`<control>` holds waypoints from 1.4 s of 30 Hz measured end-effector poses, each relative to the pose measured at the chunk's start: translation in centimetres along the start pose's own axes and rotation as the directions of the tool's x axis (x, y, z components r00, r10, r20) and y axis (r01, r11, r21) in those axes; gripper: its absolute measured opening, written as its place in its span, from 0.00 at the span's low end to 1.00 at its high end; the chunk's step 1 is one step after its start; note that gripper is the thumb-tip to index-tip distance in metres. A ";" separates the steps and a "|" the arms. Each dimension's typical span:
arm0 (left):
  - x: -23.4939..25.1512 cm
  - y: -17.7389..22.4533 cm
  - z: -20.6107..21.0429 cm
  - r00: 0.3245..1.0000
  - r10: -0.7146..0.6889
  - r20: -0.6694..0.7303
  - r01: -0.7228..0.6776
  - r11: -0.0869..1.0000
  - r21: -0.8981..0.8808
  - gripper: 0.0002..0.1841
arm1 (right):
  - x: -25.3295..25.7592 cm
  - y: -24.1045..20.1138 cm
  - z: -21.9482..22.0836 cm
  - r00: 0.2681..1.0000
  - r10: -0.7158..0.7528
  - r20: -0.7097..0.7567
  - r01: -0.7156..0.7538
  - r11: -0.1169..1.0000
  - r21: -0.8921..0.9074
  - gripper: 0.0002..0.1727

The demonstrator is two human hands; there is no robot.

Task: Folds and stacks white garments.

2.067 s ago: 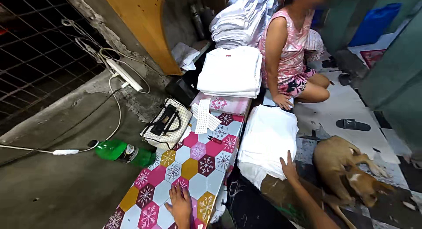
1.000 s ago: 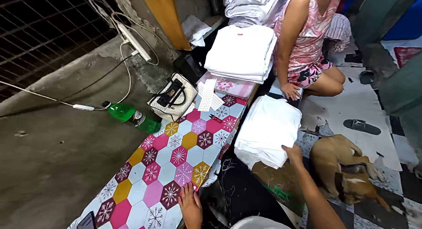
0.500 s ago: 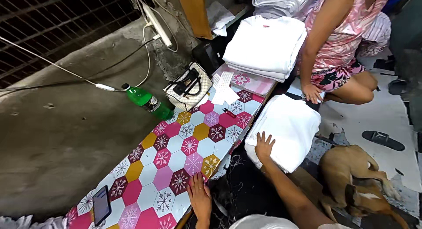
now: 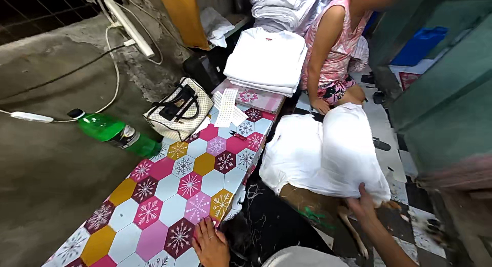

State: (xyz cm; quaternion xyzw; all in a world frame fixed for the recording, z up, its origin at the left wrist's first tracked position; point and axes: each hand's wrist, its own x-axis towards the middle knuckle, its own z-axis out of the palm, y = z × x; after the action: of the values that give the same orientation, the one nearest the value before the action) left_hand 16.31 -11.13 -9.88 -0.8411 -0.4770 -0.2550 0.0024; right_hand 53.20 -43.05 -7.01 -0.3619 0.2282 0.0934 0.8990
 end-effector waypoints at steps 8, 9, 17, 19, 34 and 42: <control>0.1 -0.4 -0.4 0.999 -0.001 0.035 0.002 1.000 -0.026 0.31 | -6.2 6.7 -7.6 0.886 0.350 -0.304 -0.299 0.932 0.203 0.23; 0.2 -0.1 -0.7 0.998 -0.020 0.058 0.023 0.998 -0.050 0.31 | -6.4 7.0 -7.4 0.875 0.377 -0.302 -0.317 0.920 0.230 0.24; 0.7 17.2 -0.1 0.625 0.466 0.626 0.057 0.773 -0.632 0.16 | -10.2 6.0 1.8 0.830 0.544 -0.125 -0.467 0.799 0.379 0.23; 1.1 21.6 2.6 0.311 0.477 0.822 0.454 0.686 -0.569 0.23 | -10.9 5.6 4.0 0.834 0.547 -0.077 -0.489 0.796 0.357 0.20; 9.1 27.1 14.7 0.454 0.015 0.891 0.880 0.149 -0.451 0.34 | -13.0 5.6 -0.7 0.464 0.879 0.108 -0.886 0.462 0.043 0.25; 10.6 25.3 10.9 0.642 0.034 0.766 0.301 0.907 -0.293 0.34 | -7.6 2.5 -1.3 0.764 0.470 0.443 0.396 0.201 -0.896 0.14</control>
State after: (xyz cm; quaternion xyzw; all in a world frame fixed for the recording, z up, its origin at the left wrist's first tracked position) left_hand 45.73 -13.77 -8.78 -0.8136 -0.4346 0.0286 -0.3851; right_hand 45.29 -42.17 -5.71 -0.7813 -0.1990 0.3569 0.4718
